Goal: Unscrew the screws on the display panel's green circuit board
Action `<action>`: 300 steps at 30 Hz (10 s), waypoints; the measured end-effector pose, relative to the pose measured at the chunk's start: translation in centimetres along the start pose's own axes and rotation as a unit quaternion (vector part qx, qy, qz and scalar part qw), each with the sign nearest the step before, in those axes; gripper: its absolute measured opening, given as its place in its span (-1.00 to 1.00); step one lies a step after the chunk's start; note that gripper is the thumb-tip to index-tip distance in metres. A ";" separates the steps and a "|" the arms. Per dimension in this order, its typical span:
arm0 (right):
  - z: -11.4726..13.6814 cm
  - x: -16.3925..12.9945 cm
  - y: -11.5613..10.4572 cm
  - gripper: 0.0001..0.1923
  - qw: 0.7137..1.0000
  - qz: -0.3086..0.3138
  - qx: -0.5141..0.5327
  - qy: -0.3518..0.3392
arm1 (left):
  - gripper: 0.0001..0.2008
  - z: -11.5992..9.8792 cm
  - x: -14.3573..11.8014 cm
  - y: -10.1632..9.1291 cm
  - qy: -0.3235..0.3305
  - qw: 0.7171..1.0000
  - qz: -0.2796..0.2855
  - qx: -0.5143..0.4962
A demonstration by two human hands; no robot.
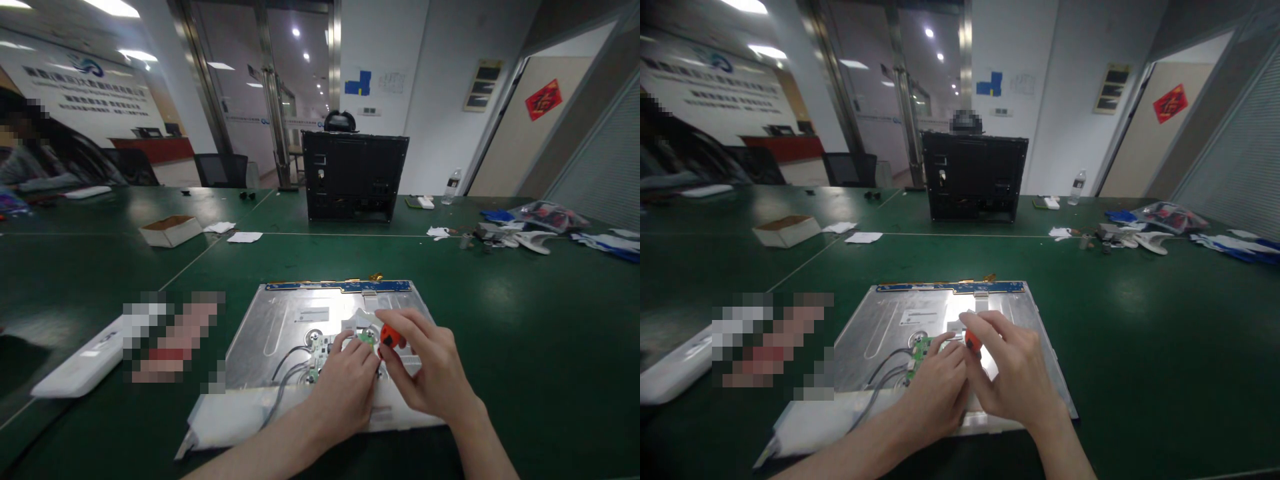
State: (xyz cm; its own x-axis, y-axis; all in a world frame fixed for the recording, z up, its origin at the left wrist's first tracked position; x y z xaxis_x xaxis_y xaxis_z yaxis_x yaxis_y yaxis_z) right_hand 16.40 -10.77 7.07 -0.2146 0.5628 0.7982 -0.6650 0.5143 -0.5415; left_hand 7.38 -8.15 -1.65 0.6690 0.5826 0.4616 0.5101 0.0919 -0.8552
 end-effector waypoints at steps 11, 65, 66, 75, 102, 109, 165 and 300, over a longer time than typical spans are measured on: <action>-0.5 -0.2 0.2 -0.72 0.999 -0.020 -0.037 -0.005 | -0.75 0.1 -0.1 0.0 0.002 1.000 -0.004 -0.001; -0.3 -0.1 -0.1 -0.55 0.999 -0.034 -0.009 0.007 | -0.77 0.3 -0.1 0.4 0.004 1.000 0.019 0.013; -0.3 0.0 -0.1 -0.56 0.999 -0.032 -0.002 0.009 | -0.78 0.3 -0.1 0.4 0.004 1.000 0.020 0.013; -0.3 0.0 -0.6 -0.73 0.997 -0.071 -0.018 0.010 | -0.78 0.3 -0.1 0.3 0.009 1.000 0.014 0.020; -0.6 -0.2 -0.2 -0.67 0.998 -0.056 0.030 0.026 | -0.77 0.3 -0.2 0.4 0.006 1.000 0.016 0.006; -0.4 0.1 -0.5 -0.70 0.998 -0.049 0.023 0.023 | -0.77 0.3 -0.1 0.3 0.001 1.000 0.022 0.012; -0.8 -0.3 -0.5 -0.67 0.995 -0.062 0.052 0.065 | -0.75 0.3 -0.1 0.4 0.005 1.000 0.018 0.009; -0.6 -0.4 -0.8 -0.60 0.996 -0.075 0.030 0.046 | -0.78 0.1 0.0 0.4 0.008 1.000 0.017 0.012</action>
State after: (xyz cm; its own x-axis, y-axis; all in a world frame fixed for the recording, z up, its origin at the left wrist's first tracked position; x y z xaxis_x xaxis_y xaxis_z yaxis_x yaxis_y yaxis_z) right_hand 17.40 -10.99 7.02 -0.0448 0.5414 0.8396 -0.7267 0.5591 -0.3993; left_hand 7.47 -8.02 -2.02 0.6941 0.5735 0.4352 0.4734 0.0919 -0.8761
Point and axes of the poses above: each hand's wrist, its own x-axis towards the middle knuckle, its own y-axis out of the palm, z = x × y, the point moved 7 cm from there along x, towards the middle knuckle, and after that the axes turned 7 degrees about -z, right-handed, at the moved point
